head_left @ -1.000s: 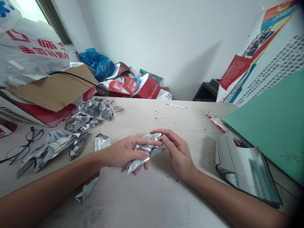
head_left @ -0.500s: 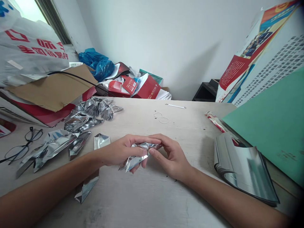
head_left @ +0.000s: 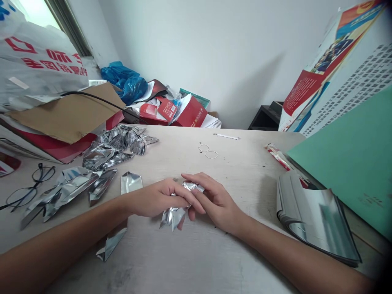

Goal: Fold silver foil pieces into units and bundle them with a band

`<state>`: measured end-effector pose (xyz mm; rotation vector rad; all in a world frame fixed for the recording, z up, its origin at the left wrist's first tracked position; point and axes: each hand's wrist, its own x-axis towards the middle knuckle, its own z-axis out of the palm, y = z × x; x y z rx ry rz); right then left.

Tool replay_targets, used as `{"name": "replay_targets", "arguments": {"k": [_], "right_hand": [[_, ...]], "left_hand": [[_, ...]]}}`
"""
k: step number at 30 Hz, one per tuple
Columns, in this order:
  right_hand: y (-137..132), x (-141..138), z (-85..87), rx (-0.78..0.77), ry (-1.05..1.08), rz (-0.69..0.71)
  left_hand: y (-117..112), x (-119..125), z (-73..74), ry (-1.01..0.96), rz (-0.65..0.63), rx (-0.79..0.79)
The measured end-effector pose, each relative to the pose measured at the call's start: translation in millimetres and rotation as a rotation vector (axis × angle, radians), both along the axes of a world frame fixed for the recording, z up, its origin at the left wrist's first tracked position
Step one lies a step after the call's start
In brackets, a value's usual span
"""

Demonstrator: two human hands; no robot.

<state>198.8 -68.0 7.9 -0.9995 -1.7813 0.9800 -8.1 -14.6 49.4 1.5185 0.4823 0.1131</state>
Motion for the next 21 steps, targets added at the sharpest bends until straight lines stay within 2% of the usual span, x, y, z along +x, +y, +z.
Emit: {"name": "replay_targets", "arguments": {"k": [4, 8, 10, 12, 14, 15, 18, 19, 21], "right_hand": [[-3.8, -0.6, -1.6, 0.139, -0.056, 0.009], [-8.5, -1.8, -2.5, 0.271, -0.084, -0.014], [-9.8, -1.3, -2.8, 0.299, -0.065, -0.062], [-9.7, 0.0, -3.1, 0.285, -0.021, -0.128], [-8.5, 1.4, -2.9, 0.217, 0.032, -0.194], [-7.6, 2.0, -2.7, 0.17, 0.055, -0.223], [-5.3, 2.3, -1.4, 0.043, 0.092, -0.274], [-4.9, 2.0, -1.0, 0.021, 0.095, -0.277], [-4.8, 1.0, -0.3, 0.007, 0.093, -0.266]], "left_hand": [[-3.1, 0.6, 2.6, 0.086, -0.041, 0.066], [-10.5, 4.2, 4.0, 0.16, -0.006, 0.127], [-14.6, 5.0, 6.9, 0.154, 0.021, 0.134], [-17.8, 3.7, 13.3, 0.179, 0.065, 0.226], [-18.3, -0.7, 22.8, 0.278, 0.137, 0.455], [-16.7, -4.3, 28.2, 0.356, 0.181, 0.623], [-0.7, -22.2, 44.4, 0.633, 0.396, 1.243], [8.5, -31.0, 49.0, 0.78, 0.482, 1.357], [31.2, -52.6, 55.9, 1.127, 0.572, 1.363]]}}
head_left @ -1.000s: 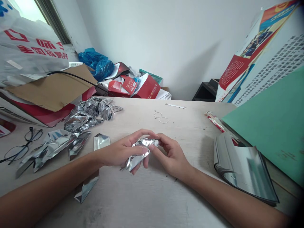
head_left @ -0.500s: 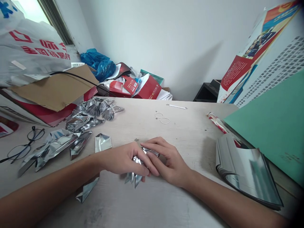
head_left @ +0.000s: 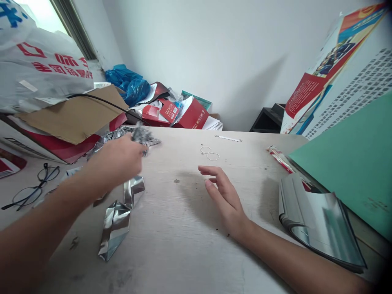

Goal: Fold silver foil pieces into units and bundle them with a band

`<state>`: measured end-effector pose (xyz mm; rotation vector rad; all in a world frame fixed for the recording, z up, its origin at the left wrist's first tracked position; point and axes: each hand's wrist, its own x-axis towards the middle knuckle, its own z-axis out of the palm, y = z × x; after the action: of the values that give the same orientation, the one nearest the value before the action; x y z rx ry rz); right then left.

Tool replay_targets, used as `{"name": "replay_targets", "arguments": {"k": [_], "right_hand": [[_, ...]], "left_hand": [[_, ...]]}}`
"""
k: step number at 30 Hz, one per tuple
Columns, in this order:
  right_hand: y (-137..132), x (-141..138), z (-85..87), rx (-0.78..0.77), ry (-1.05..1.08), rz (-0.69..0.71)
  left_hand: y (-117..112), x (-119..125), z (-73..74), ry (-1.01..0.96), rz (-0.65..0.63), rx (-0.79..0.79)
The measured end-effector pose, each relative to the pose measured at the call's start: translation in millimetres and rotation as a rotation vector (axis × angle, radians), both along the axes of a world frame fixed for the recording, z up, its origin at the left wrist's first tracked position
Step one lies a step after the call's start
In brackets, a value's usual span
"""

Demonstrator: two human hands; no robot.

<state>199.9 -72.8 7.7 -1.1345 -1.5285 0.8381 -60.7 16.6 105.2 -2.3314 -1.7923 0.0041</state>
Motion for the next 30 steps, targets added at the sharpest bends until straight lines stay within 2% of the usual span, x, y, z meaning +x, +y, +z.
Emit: {"name": "replay_targets", "arguments": {"k": [2, 3, 6, 8, 13, 17, 21, 26, 30], "right_hand": [[-0.4, -0.7, 0.3, 0.006, -0.006, 0.022], [-0.6, -0.9, 0.3, 0.01, -0.009, 0.032], [-0.4, -0.7, 0.2, 0.019, -0.016, 0.043], [0.3, -0.3, 0.1, 0.019, -0.019, 0.051], [2.2, 0.1, -0.4, 0.025, -0.021, 0.062], [1.7, -0.2, 0.3, 0.032, -0.024, 0.071], [0.8, -0.6, 1.5, 0.024, -0.029, 0.075], [0.3, -0.6, 1.4, 0.026, -0.025, 0.076], [1.4, -0.1, 0.7, 0.042, -0.036, 0.082]], "left_hand": [[24.5, -24.8, 2.9, 0.172, 0.136, -0.103], [35.8, -36.9, 2.9, 0.193, 0.169, -0.144], [60.6, -64.9, -2.0, 0.212, 0.219, -0.191], [68.5, -73.4, -7.4, 0.218, 0.227, -0.213], [74.6, -76.8, -13.2, 0.201, 0.168, -0.298], [81.2, -92.8, -3.9, 0.238, 0.324, -0.174], [87.2, -109.5, -3.2, 0.263, 0.424, -0.239], [88.6, -106.2, -13.0, 0.284, 0.428, -0.264], [85.8, -101.7, -13.0, 0.253, 0.401, -0.247]]}}
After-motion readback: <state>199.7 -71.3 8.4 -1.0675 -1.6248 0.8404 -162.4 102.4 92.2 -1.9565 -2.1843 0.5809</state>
